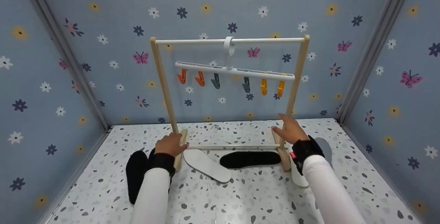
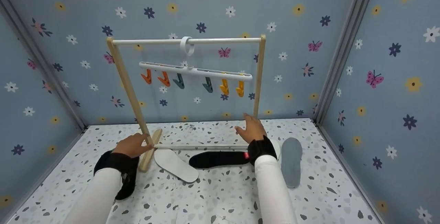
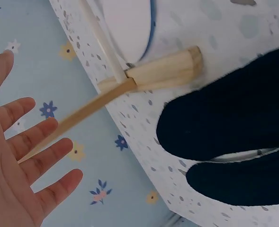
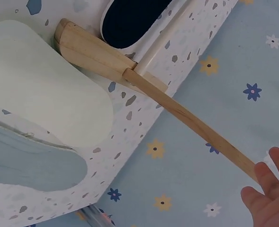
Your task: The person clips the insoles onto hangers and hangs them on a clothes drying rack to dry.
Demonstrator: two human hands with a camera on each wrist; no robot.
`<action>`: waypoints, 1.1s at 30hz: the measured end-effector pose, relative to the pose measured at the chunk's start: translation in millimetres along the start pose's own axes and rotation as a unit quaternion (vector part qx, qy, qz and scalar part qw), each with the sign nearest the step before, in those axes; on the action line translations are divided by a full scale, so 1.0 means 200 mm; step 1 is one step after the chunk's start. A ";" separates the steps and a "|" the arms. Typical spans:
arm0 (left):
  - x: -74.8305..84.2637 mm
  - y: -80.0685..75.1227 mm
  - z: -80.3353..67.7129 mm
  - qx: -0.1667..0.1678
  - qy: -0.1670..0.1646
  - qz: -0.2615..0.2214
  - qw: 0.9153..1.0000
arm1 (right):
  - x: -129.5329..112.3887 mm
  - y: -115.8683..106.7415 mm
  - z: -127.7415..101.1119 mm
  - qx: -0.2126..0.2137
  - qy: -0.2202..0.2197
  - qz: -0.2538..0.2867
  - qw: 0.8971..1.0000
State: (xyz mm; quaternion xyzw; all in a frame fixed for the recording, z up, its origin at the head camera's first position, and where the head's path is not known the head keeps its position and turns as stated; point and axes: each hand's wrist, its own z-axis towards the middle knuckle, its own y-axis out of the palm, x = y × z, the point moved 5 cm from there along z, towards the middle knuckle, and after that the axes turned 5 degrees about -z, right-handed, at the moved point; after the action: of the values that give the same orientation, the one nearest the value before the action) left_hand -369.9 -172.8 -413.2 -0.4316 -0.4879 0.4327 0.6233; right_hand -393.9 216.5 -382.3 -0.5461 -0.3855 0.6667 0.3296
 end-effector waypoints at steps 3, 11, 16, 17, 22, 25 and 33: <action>-0.07 0.01 -0.02 -0.001 -0.003 -0.002 1.000 | 0.00 -0.03 0.00 0.025 -0.007 0.020 0.999; -0.24 0.03 -0.07 -0.036 -0.023 -0.016 0.999 | 0.00 -0.09 0.02 0.095 -0.009 0.112 0.989; -0.35 0.03 -0.10 -0.032 -0.050 -0.025 0.998 | -0.04 -0.15 0.03 0.161 -0.022 0.159 0.974; -0.37 0.03 -0.11 -0.031 -0.056 -0.025 0.998 | -0.04 -0.16 0.04 0.174 -0.025 0.166 0.970; -0.47 0.03 -0.18 -0.035 -0.097 -0.034 0.994 | -0.06 -0.21 0.05 0.223 -0.030 0.205 0.953; -0.52 0.03 -0.22 -0.039 -0.121 -0.039 0.991 | -0.08 -0.24 0.06 0.231 -0.038 0.228 0.945; -0.67 0.08 -0.28 -0.027 -0.154 -0.035 0.987 | -0.11 -0.34 0.08 0.255 -0.049 0.251 0.933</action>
State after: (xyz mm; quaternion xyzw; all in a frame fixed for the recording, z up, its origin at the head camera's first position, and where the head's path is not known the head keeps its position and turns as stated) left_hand -337.0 -304.4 -468.1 -0.3594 -0.6041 0.4587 0.5435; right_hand -404.2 227.0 -311.0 -0.4889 -0.0688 0.8297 0.2606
